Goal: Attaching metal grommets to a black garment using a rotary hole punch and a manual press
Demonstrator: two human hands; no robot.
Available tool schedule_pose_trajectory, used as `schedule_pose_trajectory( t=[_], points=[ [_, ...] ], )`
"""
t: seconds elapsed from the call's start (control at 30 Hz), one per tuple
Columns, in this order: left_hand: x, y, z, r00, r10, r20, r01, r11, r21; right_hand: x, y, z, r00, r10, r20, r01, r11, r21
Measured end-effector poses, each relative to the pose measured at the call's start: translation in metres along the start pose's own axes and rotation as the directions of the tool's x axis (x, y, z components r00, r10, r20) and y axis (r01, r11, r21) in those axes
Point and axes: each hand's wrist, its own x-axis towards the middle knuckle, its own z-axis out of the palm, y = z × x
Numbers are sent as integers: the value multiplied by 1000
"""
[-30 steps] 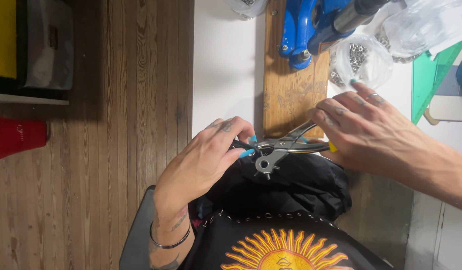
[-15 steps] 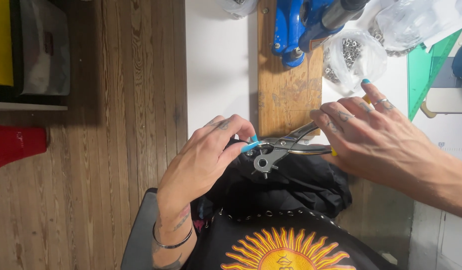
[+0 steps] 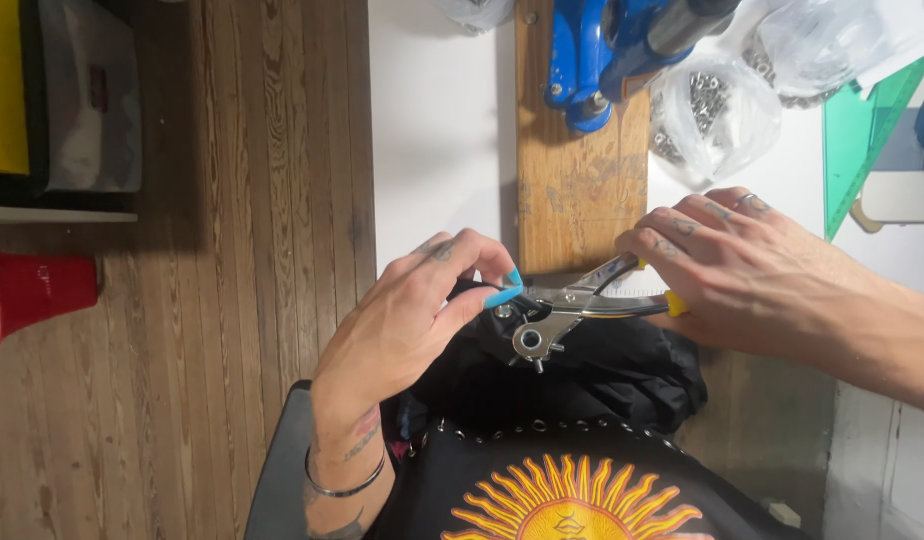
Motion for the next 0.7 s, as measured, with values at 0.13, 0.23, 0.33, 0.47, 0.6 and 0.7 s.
schedule_pose_trajectory(
  t=[0.13,0.23,0.33,0.47,0.6,0.7],
  points=[
    [2,-3,-1,1000,-1,-1,1,1000,-18,-5,-2,9,994,8,110,-14,999,49],
    [2,-4,-1,999,-29,24,30,999,-44,-10,-3,16,989,19,146,-44,986,164],
    [4,-7,2,1000,-15,0,14,996,-84,-14,-2,22,935,88,343,-223,899,376],
    [7,-9,6,1000,-18,20,21,992,-126,-25,-3,29,980,31,196,-110,908,404],
    [10,-9,9,996,-75,37,81,980,-184,-38,-4,43,981,0,193,-44,974,223],
    [11,-12,11,996,-84,42,91,974,-208,-41,-9,38,997,31,69,-45,975,216]
  ],
)
